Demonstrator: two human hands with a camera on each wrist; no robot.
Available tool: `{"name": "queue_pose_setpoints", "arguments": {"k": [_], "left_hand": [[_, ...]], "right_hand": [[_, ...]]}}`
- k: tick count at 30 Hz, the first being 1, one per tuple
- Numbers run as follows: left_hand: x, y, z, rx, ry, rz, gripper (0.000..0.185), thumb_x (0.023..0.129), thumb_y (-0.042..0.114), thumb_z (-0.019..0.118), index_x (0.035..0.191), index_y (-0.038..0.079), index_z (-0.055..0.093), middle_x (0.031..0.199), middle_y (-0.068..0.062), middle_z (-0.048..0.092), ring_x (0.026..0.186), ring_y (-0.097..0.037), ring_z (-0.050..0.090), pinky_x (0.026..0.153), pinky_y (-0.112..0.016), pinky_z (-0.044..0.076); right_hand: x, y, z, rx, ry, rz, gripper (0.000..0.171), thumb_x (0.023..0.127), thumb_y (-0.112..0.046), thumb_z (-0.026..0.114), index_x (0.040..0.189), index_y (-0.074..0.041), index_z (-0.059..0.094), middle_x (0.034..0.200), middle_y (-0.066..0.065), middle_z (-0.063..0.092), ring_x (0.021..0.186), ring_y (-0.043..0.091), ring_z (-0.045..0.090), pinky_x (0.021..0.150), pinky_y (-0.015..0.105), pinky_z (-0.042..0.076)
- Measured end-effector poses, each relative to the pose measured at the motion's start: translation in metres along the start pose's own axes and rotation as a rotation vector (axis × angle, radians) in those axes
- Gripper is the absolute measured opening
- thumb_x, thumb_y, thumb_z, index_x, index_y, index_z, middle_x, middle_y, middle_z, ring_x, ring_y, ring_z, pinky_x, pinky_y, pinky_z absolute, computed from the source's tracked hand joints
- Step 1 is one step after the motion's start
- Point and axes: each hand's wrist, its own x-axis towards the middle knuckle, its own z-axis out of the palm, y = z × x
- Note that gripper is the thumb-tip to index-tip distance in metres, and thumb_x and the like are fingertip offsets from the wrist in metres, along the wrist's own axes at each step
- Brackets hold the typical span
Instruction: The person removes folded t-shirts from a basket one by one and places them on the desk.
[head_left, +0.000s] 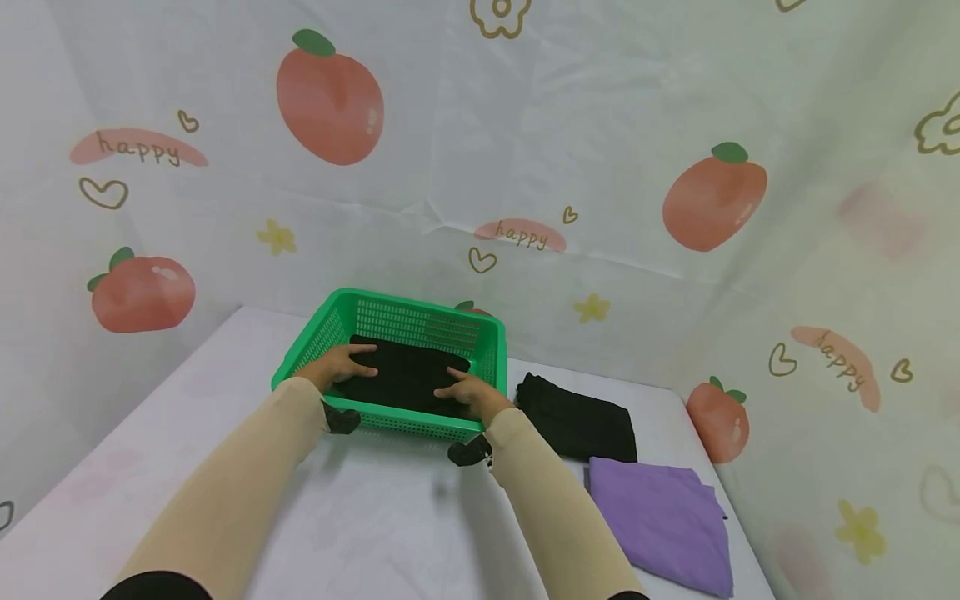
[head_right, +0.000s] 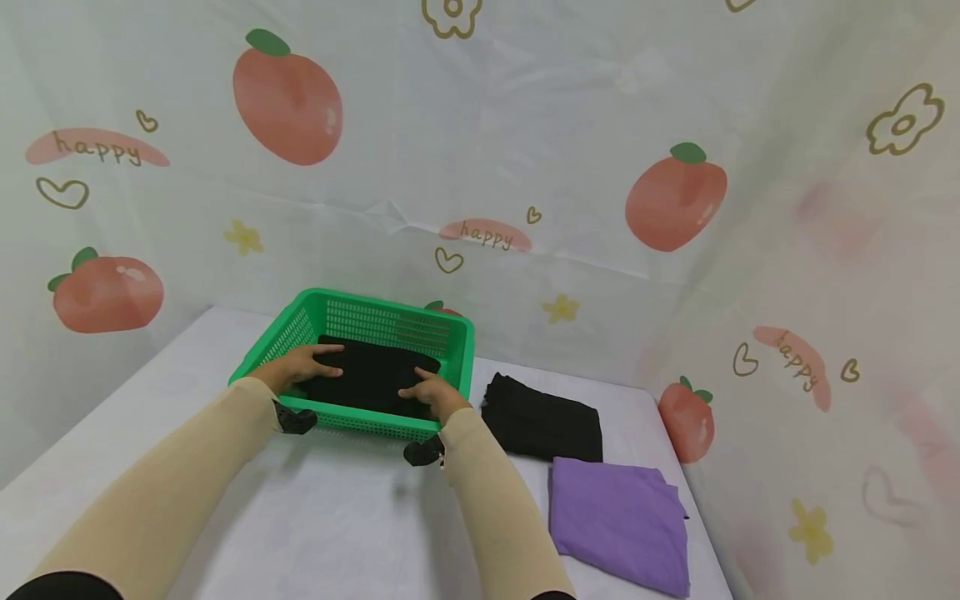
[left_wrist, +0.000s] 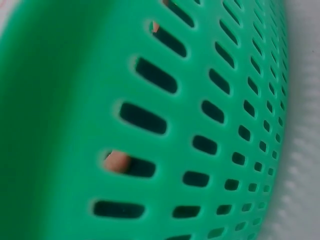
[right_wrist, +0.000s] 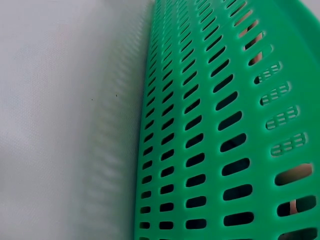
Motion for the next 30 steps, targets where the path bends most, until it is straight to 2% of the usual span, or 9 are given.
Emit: {"name": "queue_pose_setpoints", "arguments": {"k": [5, 13, 17, 20, 24, 27, 30], "left_hand": [[-0.001, -0.002, -0.003, -0.007, 0.024, -0.003, 0.065, 0.096, 0.011, 0.063, 0.153, 0.002, 0.031, 0.158, -0.035, 0.006, 0.145, -0.053, 0.008, 0.115, -0.063, 0.023], [0.000, 0.005, -0.009, -0.020, 0.066, -0.003, 0.066, 0.096, 0.011, 0.064, 0.154, 0.005, 0.031, 0.159, -0.033, 0.006, 0.144, -0.053, 0.012, 0.113, -0.063, 0.026], [0.001, 0.008, -0.011, -0.052, 0.083, -0.002, 0.066, 0.096, 0.012, 0.064, 0.154, 0.008, 0.031, 0.160, -0.031, 0.003, 0.145, -0.052, 0.010, 0.112, -0.064, 0.026], [0.001, 0.010, -0.012, -0.072, 0.082, 0.004, 0.067, 0.097, 0.012, 0.064, 0.155, 0.008, 0.031, 0.161, -0.030, 0.002, 0.146, -0.051, 0.007, 0.112, -0.065, 0.025], [-0.002, 0.011, -0.015, -0.083, 0.065, 0.005, 0.068, 0.097, 0.013, 0.063, 0.155, 0.010, 0.029, 0.161, -0.029, -0.001, 0.146, -0.052, 0.005, 0.110, -0.068, 0.025], [-0.007, 0.010, -0.019, -0.104, 0.062, 0.012, 0.068, 0.097, 0.015, 0.063, 0.156, 0.011, 0.029, 0.161, -0.029, -0.003, 0.145, -0.053, 0.008, 0.109, -0.069, 0.027], [-0.012, 0.009, -0.027, -0.147, 0.056, 0.044, 0.069, 0.097, 0.016, 0.064, 0.156, 0.012, 0.028, 0.161, -0.028, -0.004, 0.144, -0.053, 0.012, 0.110, -0.066, 0.028]], "right_hand": [[0.010, 0.004, 0.000, -0.014, 0.012, -0.020, 0.073, 0.091, -0.017, 0.072, 0.154, -0.026, 0.036, 0.164, 0.018, 0.011, 0.148, 0.042, 0.018, 0.114, 0.057, 0.030], [-0.005, -0.004, -0.004, 0.072, 0.036, -0.101, 0.069, 0.093, -0.011, 0.068, 0.153, -0.023, 0.038, 0.164, 0.017, 0.013, 0.149, 0.040, 0.015, 0.115, 0.060, 0.026], [-0.007, -0.007, -0.007, 0.103, 0.037, -0.107, 0.069, 0.094, -0.012, 0.067, 0.154, -0.025, 0.036, 0.164, 0.016, 0.011, 0.149, 0.041, 0.014, 0.115, 0.062, 0.024], [-0.007, -0.008, -0.009, 0.136, 0.040, -0.098, 0.069, 0.095, -0.013, 0.066, 0.154, -0.027, 0.035, 0.165, 0.015, 0.010, 0.149, 0.040, 0.015, 0.116, 0.059, 0.025], [-0.008, -0.007, -0.010, 0.159, 0.048, -0.102, 0.069, 0.095, -0.011, 0.066, 0.154, -0.027, 0.035, 0.165, 0.015, 0.011, 0.148, 0.038, 0.021, 0.113, 0.051, 0.034], [-0.011, -0.009, -0.011, 0.191, 0.046, -0.116, 0.069, 0.094, -0.010, 0.066, 0.154, -0.028, 0.036, 0.163, 0.016, 0.018, 0.144, 0.037, 0.032, 0.110, 0.050, 0.039], [-0.015, -0.014, -0.016, 0.257, 0.029, -0.148, 0.069, 0.094, -0.007, 0.065, 0.153, -0.028, 0.037, 0.158, 0.017, 0.031, 0.135, 0.036, 0.047, 0.103, 0.046, 0.046]]}}
